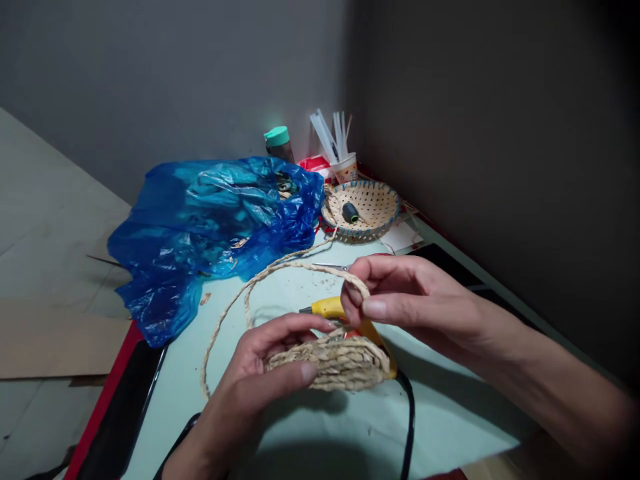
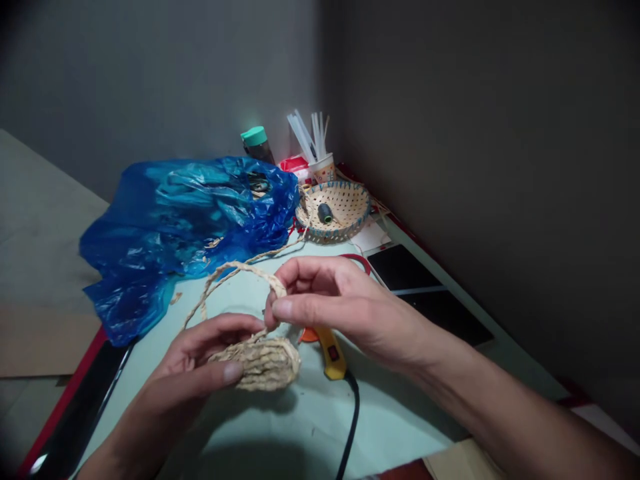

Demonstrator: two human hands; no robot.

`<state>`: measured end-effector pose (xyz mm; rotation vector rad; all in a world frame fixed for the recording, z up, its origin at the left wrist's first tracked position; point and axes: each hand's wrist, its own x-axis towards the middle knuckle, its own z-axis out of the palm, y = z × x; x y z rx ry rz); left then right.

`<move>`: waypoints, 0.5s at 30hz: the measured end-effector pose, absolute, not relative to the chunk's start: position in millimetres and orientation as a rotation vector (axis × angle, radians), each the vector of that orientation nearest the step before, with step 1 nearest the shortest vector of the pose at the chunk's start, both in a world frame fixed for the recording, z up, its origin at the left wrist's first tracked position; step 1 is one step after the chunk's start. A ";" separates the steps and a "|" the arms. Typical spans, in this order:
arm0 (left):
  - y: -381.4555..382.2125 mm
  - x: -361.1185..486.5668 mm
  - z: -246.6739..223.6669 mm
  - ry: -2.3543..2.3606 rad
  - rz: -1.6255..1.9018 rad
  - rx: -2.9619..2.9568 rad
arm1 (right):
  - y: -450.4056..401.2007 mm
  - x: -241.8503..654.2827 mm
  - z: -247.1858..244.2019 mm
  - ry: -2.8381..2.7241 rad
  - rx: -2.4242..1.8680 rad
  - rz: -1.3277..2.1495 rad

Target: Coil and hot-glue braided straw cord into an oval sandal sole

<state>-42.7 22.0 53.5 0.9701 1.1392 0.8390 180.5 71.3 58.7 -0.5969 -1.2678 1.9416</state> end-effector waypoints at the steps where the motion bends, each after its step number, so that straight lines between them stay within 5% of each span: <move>1: 23.1 -43.0 50.9 1.121 0.836 0.942 | 70.5 181.8 58.1 -1.306 -0.610 1.896; 15: 27.6 -37.5 45.8 1.070 0.857 0.726 | 65.3 188.2 36.9 -1.307 -0.563 1.790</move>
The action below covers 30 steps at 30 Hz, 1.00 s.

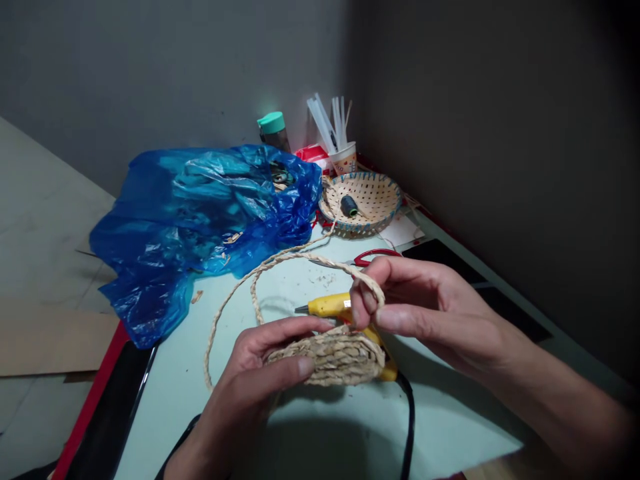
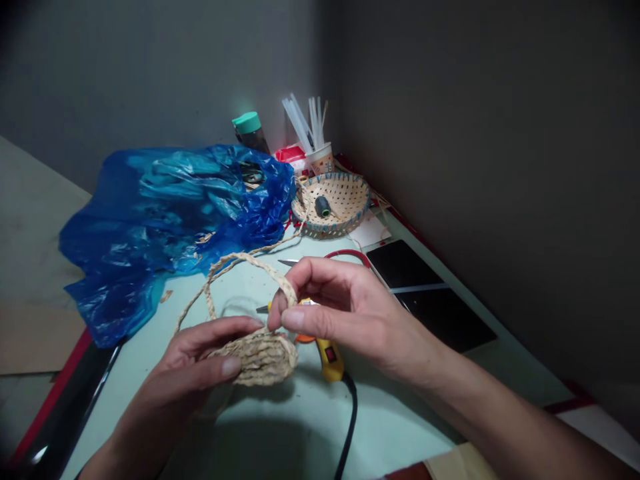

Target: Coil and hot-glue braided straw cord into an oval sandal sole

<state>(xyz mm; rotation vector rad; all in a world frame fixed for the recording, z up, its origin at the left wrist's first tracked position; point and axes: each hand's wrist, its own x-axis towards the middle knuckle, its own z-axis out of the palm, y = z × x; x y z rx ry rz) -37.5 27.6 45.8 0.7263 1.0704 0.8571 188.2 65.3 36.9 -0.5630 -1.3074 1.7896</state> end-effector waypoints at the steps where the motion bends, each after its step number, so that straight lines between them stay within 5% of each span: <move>1: 27.8 -37.5 45.4 1.071 0.851 0.721 | 64.8 188.3 37.2 -1.306 -0.560 1.795; 30: 27.2 -39.4 37.7 1.081 0.981 0.575 | 58.3 183.2 36.9 -1.331 -0.708 1.656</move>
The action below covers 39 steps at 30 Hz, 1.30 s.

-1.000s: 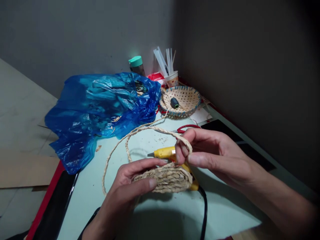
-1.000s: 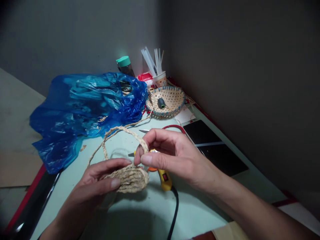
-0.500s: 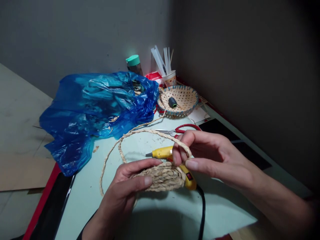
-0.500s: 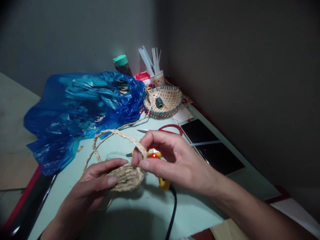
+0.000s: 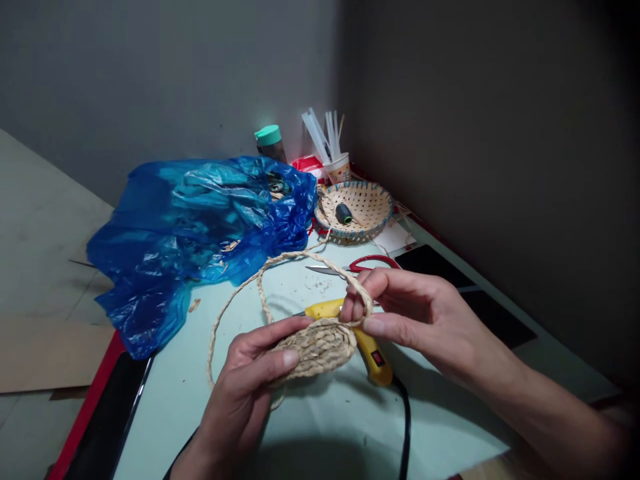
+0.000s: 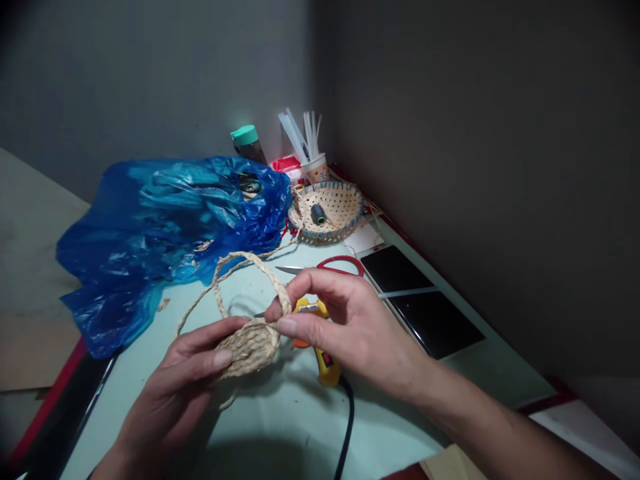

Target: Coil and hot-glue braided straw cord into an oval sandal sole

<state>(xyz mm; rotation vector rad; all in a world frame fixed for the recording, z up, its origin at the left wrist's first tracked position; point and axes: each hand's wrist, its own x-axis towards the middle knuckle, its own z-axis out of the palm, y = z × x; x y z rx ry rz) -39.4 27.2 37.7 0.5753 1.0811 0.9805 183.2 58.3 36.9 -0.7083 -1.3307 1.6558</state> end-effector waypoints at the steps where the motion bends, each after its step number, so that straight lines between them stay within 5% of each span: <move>1: 27.2 -39.3 37.1 1.074 0.986 0.572 | 58.1 182.6 37.2 -1.316 -0.730 1.650; 39: 11.2 0.6 24.4 1.013 1.372 0.584 | 54.9 155.1 18.0 -1.187 -0.685 1.388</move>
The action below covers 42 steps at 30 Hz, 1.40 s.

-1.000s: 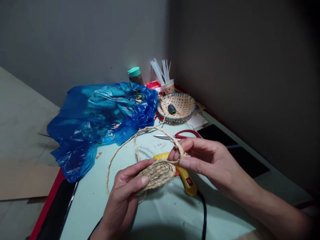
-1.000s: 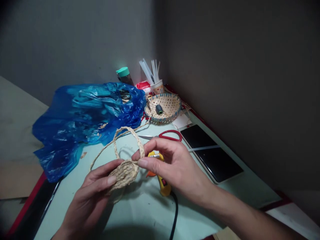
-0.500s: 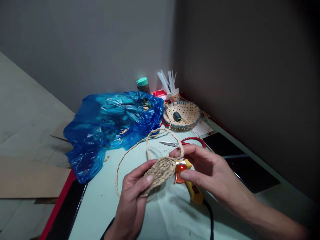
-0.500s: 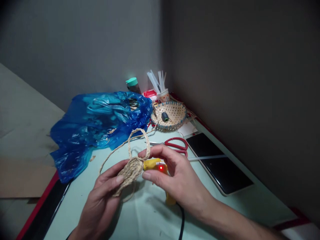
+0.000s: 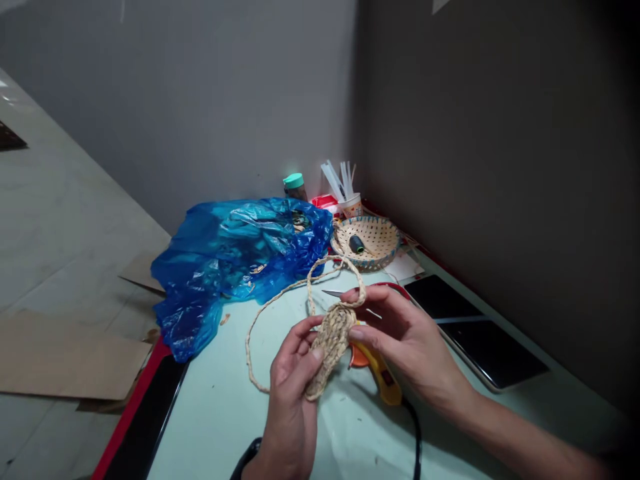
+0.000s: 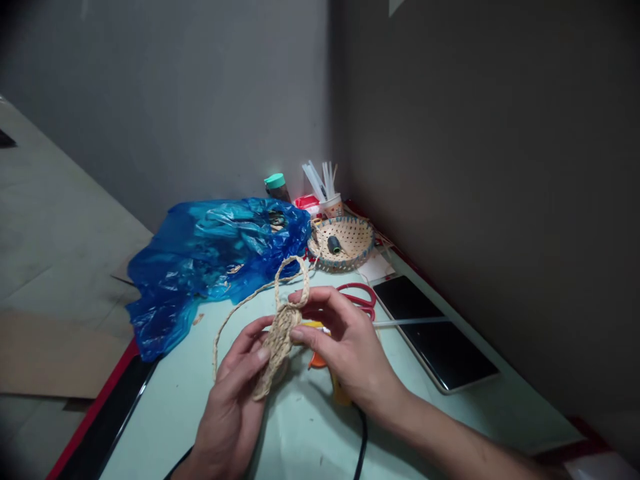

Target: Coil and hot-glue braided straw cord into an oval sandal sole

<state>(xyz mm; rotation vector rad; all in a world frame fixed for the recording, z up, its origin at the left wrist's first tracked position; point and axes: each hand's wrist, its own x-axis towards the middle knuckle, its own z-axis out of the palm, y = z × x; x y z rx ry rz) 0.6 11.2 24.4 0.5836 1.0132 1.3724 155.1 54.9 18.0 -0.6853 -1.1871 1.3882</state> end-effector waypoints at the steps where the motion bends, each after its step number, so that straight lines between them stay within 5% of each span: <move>1: 9.6 1.7 26.1 1.001 1.363 0.576 | 55.9 157.1 19.5 -1.188 -0.673 1.410; 17: 22.2 -5.7 52.1 1.148 1.220 0.851 | 67.5 175.7 28.7 -1.285 -0.482 1.824; 42: 28.1 -7.9 50.1 1.000 1.026 0.617 | 72.6 180.0 28.0 -1.371 -0.495 1.841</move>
